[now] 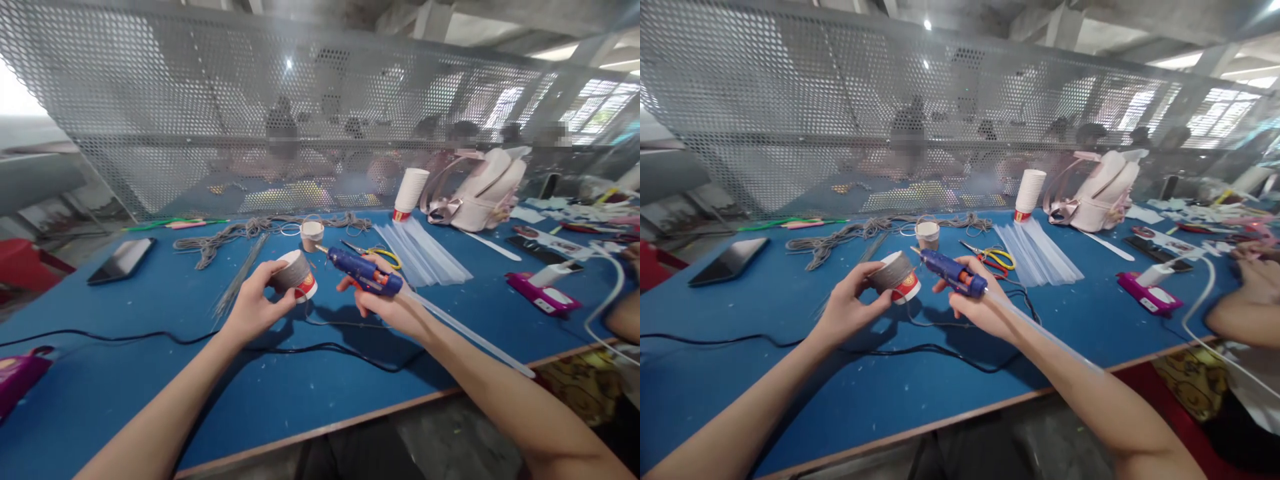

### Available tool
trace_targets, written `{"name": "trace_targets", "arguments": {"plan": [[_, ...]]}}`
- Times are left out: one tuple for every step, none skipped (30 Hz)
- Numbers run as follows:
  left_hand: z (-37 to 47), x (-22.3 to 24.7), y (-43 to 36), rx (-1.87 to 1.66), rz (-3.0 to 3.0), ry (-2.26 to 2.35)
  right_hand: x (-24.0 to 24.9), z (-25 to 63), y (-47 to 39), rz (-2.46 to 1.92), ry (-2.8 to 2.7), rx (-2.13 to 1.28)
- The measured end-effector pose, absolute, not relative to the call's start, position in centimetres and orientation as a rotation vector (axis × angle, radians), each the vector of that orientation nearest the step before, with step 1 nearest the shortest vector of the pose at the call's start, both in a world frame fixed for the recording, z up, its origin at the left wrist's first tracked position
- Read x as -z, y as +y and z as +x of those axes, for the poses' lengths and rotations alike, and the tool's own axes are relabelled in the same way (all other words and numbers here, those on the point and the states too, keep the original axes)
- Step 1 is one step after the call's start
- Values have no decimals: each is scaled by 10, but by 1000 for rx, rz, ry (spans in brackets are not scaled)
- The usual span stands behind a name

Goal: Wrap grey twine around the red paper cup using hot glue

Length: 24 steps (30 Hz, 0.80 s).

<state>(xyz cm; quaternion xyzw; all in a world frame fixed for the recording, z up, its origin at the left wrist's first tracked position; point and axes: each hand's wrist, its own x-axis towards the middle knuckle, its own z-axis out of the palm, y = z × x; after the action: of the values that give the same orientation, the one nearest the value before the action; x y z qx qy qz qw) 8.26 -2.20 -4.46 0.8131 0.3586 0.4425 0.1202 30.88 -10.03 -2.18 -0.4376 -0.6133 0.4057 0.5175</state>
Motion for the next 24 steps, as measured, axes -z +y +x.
{"name": "trace_targets", "arguments": {"plan": [[82,46,-21,-1317,2397,1032,25,306,-102,-1080,-1479,-945],[81,46,-21,-1342,2425,1016,28,305,-103,-1119,-1492,-907],[80,46,-21,-1365,2459,1001,32,304,-103,-1157,-1501,-865],[80,46,-21,-1379,2500,983,35,305,-103,-1190,-1506,-830],[79,45,-21,-1384,2544,965,39,306,-102,-1212,-1504,-806],[78,44,-22,-1380,2589,946,41,307,-102,-1221,-1495,-794],[78,42,-22,-1368,2628,928,44,309,-102,-1226,-1488,-792],[77,41,-23,-1344,2660,912,45,310,-102,-1231,-1489,-796],[76,39,-23,-1307,2685,904,46,310,-102,-1239,-1491,-800],[76,37,-23,-1257,2704,909,47,311,-102,-1248,-1497,-804],[75,35,-23,-1199,2717,928,47,311,-102,-1256,-1508,-805],[74,34,-23,-1129,2727,960,47,310,-102,-1261,-1523,-804],[74,32,-22,-1055,2729,1007,48,310,-102,-1267,-1536,-801],[73,32,-21,-986,2725,1063,48,310,-102,-1270,-1545,-803],[73,32,-19,-931,2715,1125,49,309,-101,-1271,-1548,-811],[73,32,-18,-885,2703,1184,49,309,-101,-1274,-1543,-828],[73,33,-16,-845,2694,1234,50,309,-100,-1281,-1529,-849],[74,34,-14,-805,2689,1277,51,308,-99,-1288,-1508,-870],[74,35,-13,-767,2683,1317,52,308,-98,-1295,-1487,-891],[75,37,-12,-721,2677,1354,53,308,-97,-1301,-1465,-907],[75,38,-12,-676,2663,1392,54,308,-96,-1305,-1447,-920],[76,38,-12,-632,2645,1427,55,308,-95,-1306,-1432,-930],[76,37,-13,-593,2623,1457,56,308,-95,-1304,-1421,-939],[77,36,-15,-559,2602,1478,57,308,-94,-1301,-1413,-950]]}}
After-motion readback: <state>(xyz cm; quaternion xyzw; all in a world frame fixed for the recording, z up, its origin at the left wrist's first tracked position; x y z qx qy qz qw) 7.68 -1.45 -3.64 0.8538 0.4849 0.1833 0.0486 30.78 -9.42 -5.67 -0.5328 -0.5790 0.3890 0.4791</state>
